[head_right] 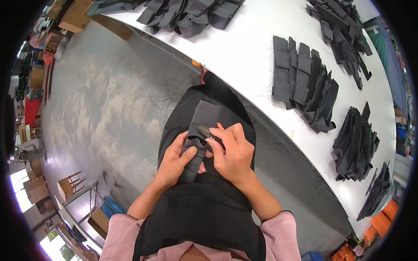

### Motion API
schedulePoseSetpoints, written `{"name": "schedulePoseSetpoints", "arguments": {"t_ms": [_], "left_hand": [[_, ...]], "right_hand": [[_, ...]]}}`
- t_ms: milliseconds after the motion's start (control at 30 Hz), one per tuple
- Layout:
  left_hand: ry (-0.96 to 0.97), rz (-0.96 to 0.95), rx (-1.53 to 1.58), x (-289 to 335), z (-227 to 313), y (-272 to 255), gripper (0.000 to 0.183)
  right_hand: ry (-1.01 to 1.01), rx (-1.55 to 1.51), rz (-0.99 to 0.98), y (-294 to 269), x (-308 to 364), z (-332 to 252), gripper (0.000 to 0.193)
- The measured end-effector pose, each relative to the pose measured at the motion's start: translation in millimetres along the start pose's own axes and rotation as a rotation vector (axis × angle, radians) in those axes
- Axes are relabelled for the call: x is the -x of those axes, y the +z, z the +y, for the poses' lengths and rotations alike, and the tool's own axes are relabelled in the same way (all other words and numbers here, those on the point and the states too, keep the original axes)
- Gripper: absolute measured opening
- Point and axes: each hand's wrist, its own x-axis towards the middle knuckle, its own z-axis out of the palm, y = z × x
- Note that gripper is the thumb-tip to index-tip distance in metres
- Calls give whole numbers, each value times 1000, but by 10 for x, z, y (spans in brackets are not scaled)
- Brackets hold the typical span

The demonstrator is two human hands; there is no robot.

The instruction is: The recorder is inspecting and trimming small black fabric strips using a small pair of snips/scissors at a factory workbench.

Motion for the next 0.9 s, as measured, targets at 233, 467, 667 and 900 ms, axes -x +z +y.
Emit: {"name": "schedulePoseSetpoints", "arguments": {"t_ms": [233, 467, 667, 900], "left_hand": [[40, 7, -57, 21, 12, 19, 54], [64, 27, -93, 25, -9, 1, 55], [97, 75, -244, 31, 3, 18, 53], [74, 71, -265, 18, -54, -19, 54]], "right_hand": [[-98, 187, -93, 11, 10, -2, 30], [-135, 182, -113, 52, -14, -2, 31], [-128, 225, -93, 70, -27, -21, 27], [-21, 104, -50, 80, 6, -23, 22]]}}
